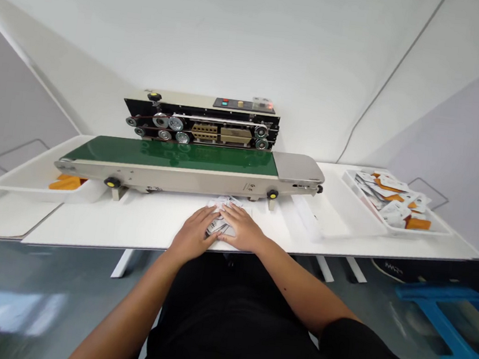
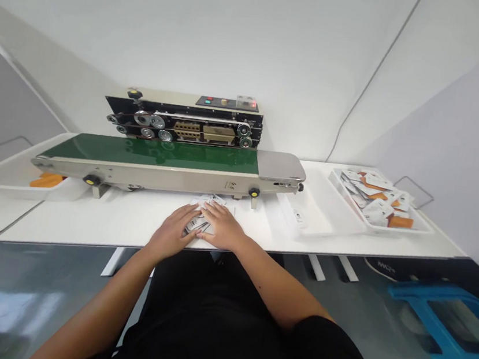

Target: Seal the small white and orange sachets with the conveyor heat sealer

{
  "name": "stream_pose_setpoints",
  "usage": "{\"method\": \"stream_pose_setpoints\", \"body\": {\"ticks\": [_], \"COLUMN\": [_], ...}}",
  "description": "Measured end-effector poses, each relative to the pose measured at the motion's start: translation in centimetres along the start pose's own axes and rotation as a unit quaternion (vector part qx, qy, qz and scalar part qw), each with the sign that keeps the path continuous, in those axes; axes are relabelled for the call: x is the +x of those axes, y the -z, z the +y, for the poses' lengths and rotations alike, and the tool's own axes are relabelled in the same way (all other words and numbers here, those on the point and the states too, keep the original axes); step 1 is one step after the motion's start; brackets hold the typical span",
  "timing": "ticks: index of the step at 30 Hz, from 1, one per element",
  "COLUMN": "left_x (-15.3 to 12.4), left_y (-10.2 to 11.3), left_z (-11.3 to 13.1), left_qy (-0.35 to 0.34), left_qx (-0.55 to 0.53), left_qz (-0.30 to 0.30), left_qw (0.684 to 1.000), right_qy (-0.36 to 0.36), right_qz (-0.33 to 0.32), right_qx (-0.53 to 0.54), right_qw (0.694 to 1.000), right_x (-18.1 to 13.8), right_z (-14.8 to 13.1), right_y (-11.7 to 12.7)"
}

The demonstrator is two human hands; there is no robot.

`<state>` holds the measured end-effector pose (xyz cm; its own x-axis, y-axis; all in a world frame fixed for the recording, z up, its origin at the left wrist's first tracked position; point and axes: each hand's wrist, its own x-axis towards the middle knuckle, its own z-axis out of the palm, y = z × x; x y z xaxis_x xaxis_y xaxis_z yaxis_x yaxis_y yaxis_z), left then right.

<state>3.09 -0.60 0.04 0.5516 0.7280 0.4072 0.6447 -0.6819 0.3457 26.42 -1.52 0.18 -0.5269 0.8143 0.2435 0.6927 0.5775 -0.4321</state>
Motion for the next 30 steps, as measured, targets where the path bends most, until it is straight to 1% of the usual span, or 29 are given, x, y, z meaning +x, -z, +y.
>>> {"method": "stream_pose_setpoints", "body": {"ticks": [4,10,13,15,18,21,23,26,30], "left_x": [0.0,0.4,0.4,0.4,0.3,0.4,0.4,0.5,0.4], "left_y": [0.2,0.6,0.8,0.9,1.0,1.1,1.1,1.1,1.2], "left_z": [0.3,0.8,1.0,1.0,1.0,0.8,0.7,0.4,0.2], "left_qy": [0.015,0.023,0.029,0.037,0.047,0.042,0.036,0.026,0.022], "left_qx": [0.008,0.037,0.046,0.054,0.067,0.089,0.1,0.117,0.135], "left_qz": [-0.014,-0.044,-0.049,-0.047,-0.049,-0.057,-0.055,-0.047,-0.062], "left_qw": [1.0,0.998,0.997,0.997,0.996,0.993,0.993,0.992,0.989], "right_qy": [-0.012,-0.026,-0.039,-0.043,-0.034,-0.031,-0.035,-0.042,-0.056], "right_qz": [0.022,0.086,0.088,0.073,0.02,-0.044,-0.072,-0.091,-0.077], "right_qx": [0.045,0.117,0.148,0.166,0.187,0.19,0.192,0.214,0.259], "right_qw": [0.999,0.989,0.984,0.982,0.982,0.98,0.978,0.972,0.961], "right_x": [-0.1,-0.4,-0.7,-1.1,-2.5,-4.0,-4.7,-5.0,-4.7], "right_z": [0.3,0.8,0.7,0.5,0.5,1.4,2.5,4.2,5.7], "right_y": [0.0,-0.4,-0.1,0.5,2.0,3.9,5.0,5.8,5.5]}}
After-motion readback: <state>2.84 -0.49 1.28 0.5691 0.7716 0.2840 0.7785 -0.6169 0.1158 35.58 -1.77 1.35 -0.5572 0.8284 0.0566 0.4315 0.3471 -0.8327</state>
